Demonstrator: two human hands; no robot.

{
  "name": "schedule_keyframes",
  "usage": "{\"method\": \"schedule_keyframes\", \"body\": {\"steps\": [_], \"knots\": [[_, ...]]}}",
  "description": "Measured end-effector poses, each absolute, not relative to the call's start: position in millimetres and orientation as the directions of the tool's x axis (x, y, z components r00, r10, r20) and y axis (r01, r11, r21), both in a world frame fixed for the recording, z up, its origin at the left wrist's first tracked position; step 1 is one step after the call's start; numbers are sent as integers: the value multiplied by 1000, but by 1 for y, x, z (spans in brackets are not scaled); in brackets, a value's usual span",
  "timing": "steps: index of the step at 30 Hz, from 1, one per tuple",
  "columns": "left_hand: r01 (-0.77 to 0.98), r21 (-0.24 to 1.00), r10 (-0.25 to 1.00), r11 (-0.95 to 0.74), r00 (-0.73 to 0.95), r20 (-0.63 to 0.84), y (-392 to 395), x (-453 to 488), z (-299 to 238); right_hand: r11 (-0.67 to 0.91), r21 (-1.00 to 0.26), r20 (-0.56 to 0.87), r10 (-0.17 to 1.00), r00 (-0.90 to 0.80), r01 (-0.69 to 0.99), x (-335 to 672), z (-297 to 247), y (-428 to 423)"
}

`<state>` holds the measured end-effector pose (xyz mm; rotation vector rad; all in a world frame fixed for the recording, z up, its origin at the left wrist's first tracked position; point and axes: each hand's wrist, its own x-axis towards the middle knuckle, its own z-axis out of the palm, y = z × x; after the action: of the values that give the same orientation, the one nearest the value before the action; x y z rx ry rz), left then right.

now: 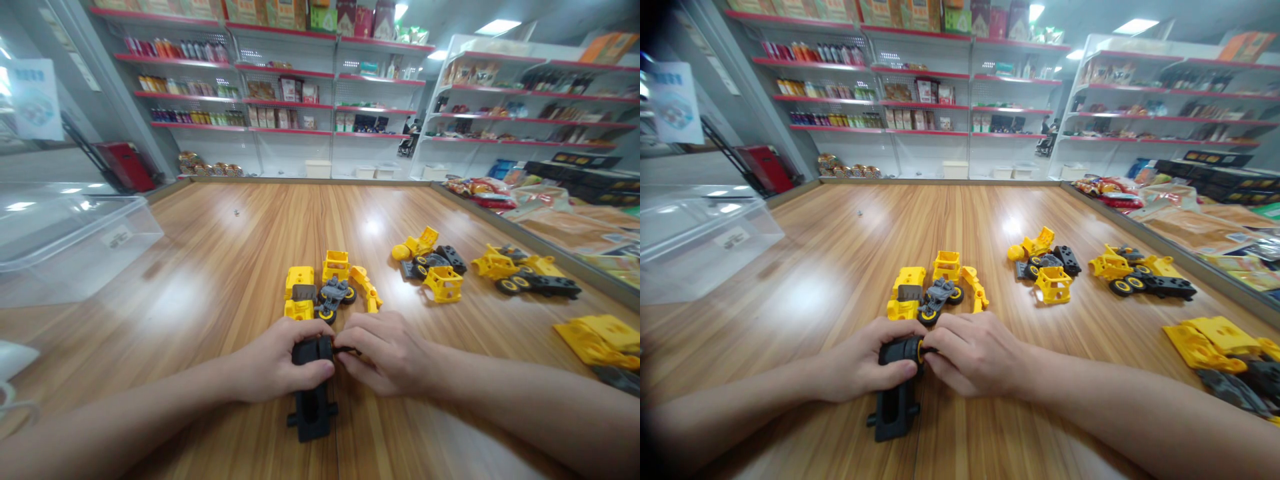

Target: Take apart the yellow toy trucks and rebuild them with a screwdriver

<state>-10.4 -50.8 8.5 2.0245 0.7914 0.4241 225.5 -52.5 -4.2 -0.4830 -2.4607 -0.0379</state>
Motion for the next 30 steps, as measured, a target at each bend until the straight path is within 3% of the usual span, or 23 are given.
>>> {"method": "schedule_keyframes", "body": {"steps": [15, 19, 24, 30], "knots": [[367, 834, 670, -411, 743, 3, -51, -10, 10, 940, -70, 601, 306, -738, 333, 225, -2, -52], [370, 837, 672, -403, 741, -4, -52, -11, 8, 936, -156, 618, 341, -708, 315, 224, -5, -52], [379, 854, 679, -357, 733, -42, -52, -11, 8, 881, -332, 619, 474, -626, 338, 220, -8, -54], [369, 852, 664, -371, 747, -34, -52, -11, 10, 911, -280, 622, 413, -665, 304, 222, -5, -55]]}}
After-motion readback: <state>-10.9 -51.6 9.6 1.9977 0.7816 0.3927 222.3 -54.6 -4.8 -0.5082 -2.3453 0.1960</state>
